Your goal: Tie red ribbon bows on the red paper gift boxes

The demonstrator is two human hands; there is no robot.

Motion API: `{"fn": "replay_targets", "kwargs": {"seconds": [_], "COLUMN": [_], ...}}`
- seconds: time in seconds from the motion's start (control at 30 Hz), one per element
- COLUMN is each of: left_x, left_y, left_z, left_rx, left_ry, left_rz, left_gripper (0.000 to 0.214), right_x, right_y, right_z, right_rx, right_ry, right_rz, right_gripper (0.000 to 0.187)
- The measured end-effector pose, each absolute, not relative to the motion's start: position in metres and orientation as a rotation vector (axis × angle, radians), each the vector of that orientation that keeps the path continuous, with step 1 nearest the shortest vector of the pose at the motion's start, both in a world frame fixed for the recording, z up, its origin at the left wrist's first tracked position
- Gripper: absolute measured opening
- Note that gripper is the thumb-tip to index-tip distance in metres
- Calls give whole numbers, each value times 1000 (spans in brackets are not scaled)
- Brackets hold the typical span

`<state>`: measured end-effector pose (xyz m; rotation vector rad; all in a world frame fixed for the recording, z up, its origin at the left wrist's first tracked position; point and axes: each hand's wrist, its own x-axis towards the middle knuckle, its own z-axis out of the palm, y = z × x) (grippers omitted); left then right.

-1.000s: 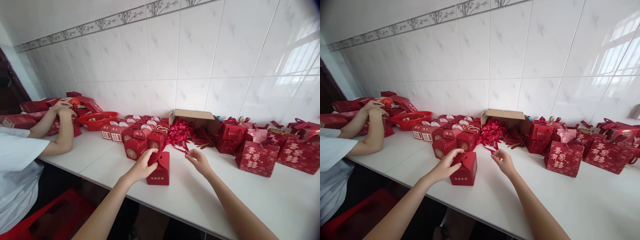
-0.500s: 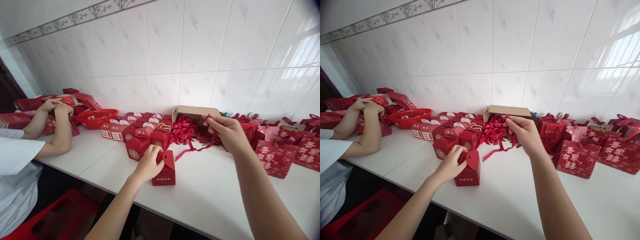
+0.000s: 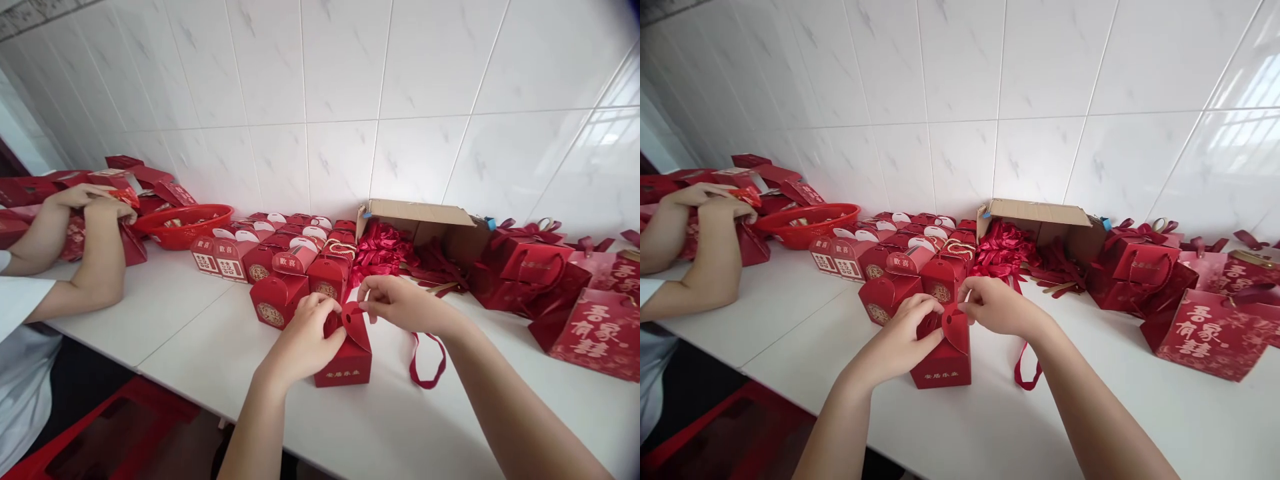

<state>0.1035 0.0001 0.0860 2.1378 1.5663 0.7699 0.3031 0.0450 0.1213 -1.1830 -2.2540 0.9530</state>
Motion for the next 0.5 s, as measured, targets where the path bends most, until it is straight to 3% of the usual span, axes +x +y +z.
{"fn": "replay_targets", "kwargs": {"seconds": [0.27, 0.5], "left_x": [114, 120], "left_y": [0, 3], "left_z": [68, 65], "left_rx": [2055, 2071], "left_ry": [1525, 1468], "left_rz": [896, 1060], "left_gripper": [21, 9], "right_x": [297, 295], "right_y": [41, 39], "right_z": [119, 116], "right_rx": [-1256, -1229], "right_ry": [-2297, -2306], "right_rz": [981, 1021], "right_gripper": [5, 3]}}
